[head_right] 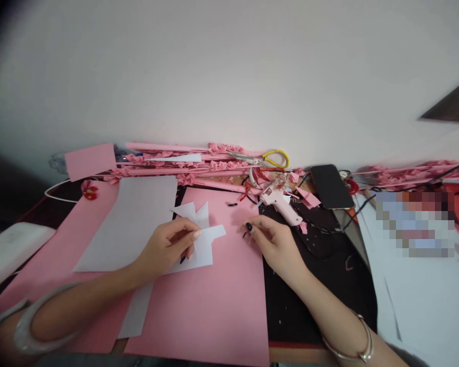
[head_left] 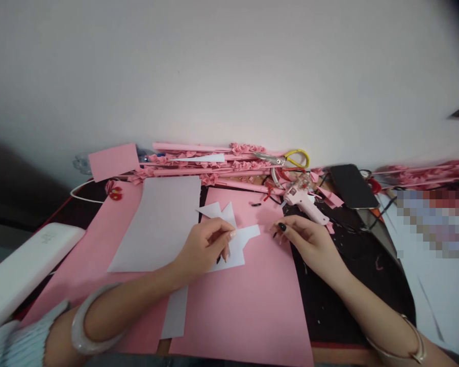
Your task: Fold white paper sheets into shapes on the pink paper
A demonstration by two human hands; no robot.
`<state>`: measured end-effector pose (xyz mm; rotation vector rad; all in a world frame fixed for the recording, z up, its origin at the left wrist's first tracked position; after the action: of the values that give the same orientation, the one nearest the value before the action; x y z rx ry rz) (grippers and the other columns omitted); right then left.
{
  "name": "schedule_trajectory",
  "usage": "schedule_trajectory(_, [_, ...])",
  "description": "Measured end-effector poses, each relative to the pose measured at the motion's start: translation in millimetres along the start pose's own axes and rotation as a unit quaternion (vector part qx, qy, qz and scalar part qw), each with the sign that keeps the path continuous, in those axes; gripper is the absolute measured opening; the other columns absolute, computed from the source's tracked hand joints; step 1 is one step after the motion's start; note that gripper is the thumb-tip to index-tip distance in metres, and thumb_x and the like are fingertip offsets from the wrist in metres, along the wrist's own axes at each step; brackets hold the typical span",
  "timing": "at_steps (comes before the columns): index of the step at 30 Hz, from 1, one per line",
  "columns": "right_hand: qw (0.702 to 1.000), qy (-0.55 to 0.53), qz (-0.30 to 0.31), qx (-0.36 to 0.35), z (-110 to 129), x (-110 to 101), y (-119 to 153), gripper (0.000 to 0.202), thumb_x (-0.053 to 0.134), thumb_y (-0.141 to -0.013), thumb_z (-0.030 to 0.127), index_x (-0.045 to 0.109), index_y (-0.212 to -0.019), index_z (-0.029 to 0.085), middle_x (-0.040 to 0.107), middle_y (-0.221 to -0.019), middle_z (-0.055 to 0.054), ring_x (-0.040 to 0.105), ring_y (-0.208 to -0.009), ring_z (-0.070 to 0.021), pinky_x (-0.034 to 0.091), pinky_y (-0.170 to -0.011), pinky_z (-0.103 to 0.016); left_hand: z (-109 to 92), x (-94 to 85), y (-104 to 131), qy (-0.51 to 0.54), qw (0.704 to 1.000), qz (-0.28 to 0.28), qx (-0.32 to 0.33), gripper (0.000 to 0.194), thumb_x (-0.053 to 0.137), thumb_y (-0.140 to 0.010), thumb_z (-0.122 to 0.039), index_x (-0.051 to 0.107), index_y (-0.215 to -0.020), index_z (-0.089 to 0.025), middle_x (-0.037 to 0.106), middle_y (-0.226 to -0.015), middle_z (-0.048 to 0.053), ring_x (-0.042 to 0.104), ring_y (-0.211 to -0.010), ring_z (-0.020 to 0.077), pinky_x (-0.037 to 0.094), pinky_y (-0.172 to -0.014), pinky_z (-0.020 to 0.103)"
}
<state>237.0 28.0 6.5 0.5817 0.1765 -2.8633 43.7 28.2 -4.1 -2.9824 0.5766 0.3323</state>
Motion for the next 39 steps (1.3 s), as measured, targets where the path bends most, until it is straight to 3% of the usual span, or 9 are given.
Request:
schedule_trajectory(6, [0.993,-0.035,0.117,-0.005,12,32,9,0.013,0.053,-0.082,0.024,0.062,-0.076,0.016,0.06,-0.062,0.0,0.053,-0.056,-0.0105,0.042,-0.052,-0.021,0,17.5,4,-0.03,0.994,0.108,0.008,0.017,0.042,-0.087,-0.02,0.057,-0.083,-0.014,0.054,-0.063,-0.002,0.05,-0.045,0.0056,0.04,-0.045,0.017])
schedule_trajectory(11, [0.987,-0.115,0.087,0.066,-2,39,11,0.023,0.052,-0.084,0.032,0.055,-0.067,0.016,0.058,-0.057,0.001,0.047,-0.045,-0.0078,0.037,-0.045,-0.02,-16,20.2,11,-0.189,0.968,0.095,0.138,0.051,0.062,-0.073,-0.028,0.045,-0.121,-0.022,0.048,-0.121,0.009,0.057,-0.076,0.0137,0.05,-0.071,0.029])
schedule_trajectory(14, [0.98,-0.158,0.082,0.085,-8,41,12,0.027,0.051,-0.084,0.036,0.052,-0.066,0.016,0.057,-0.055,0.001,0.044,-0.043,-0.0069,0.035,-0.042,-0.02,-19,22.8,14,-0.229,0.949,0.105,0.189,0.052,0.056,-0.077,-0.021,0.041,-0.127,-0.021,0.045,-0.126,0.01,0.05,-0.108,0.0209,0.043,-0.092,0.036])
schedule_trajectory(18, [0.98,-0.158,0.084,0.084,-8,40,11,0.03,0.052,-0.083,0.039,0.051,-0.064,0.016,0.056,-0.054,0.001,0.043,-0.042,-0.0067,0.036,-0.042,-0.02,-19,17.7,16,-0.213,0.948,0.076,0.223,0.044,0.044,-0.081,-0.011,0.044,-0.124,-0.019,0.052,-0.123,0.009,0.049,-0.112,0.0191,0.04,-0.096,0.036])
schedule_trajectory(23, [0.985,-0.136,0.087,0.066,-7,37,10,0.022,0.056,-0.08,0.033,0.054,-0.067,0.016,0.057,-0.057,0.001,0.047,-0.045,-0.0076,0.04,-0.046,-0.021,-7,8.4,11,-0.138,0.983,0.038,0.111,0.024,0.041,-0.088,-0.019,0.057,-0.106,-0.019,0.065,-0.084,0.003,0.057,-0.062,0.0103,0.047,-0.057,0.021])
schedule_trajectory(27, [0.986,-0.143,0.074,0.045,-4,38,11,0.01,0.06,-0.078,0.026,0.055,-0.082,0.018,0.059,-0.063,0.001,0.054,-0.053,-0.0094,0.044,-0.052,-0.022,1,5.5,8,-0.027,0.999,0.016,0.012,0.038,0.043,-0.089,-0.025,0.038,-0.126,-0.022,0.049,-0.055,-0.006,0.048,-0.048,0.0087,0.04,-0.047,0.018])
schedule_trajectory(31, [0.982,-0.172,0.073,0.0,2,38,14,0.028,0.061,-0.079,0.021,0.045,-0.102,0.024,0.063,-0.073,0.001,0.061,-0.064,-0.0116,0.049,-0.059,-0.024,3,8.4,7,0.034,0.999,0.034,-0.019,0.058,0.044,-0.089,-0.026,0.013,-0.138,-0.023,0.05,-0.053,-0.006,0.051,-0.05,0.0109,0.042,-0.049,0.02])
schedule_trajectory(36, [0.992,-0.078,0.079,-0.052,7,36,17,0.025,0.062,-0.078,0.02,0.06,-0.102,0.022,0.069,-0.085,-0.003,0.065,-0.074,-0.0144,0.053,-0.067,-0.026,4,13.0,7,0.041,0.996,0.072,-0.016,0.03,0.042,-0.089,-0.031,0.046,-0.118,-0.023,0.051,-0.061,-0.003,0.053,-0.054,0.0097,0.046,-0.052,0.021])
schedule_trajectory(39, [0.993,-0.083,0.063,-0.05,8,33,17,0.025,0.063,-0.076,0.018,0.064,-0.1,0.024,0.071,-0.084,-0.002,0.067,-0.072,-0.015,0.056,-0.066,-0.027,3,14.1,6,0.038,0.996,0.084,-0.009,0.033,0.046,-0.087,-0.033,0.047,-0.119,-0.023,0.055,-0.075,0.0,0.053,-0.059,0.0098,0.046,-0.052,0.02])
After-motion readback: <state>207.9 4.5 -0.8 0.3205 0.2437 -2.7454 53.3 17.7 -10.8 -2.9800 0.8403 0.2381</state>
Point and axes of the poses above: each hand's wrist, its own y-axis away from the middle knuckle, its own x-axis out of the palm, z = x × y, the point moved 6 cm from there along -y, towards the middle knuckle
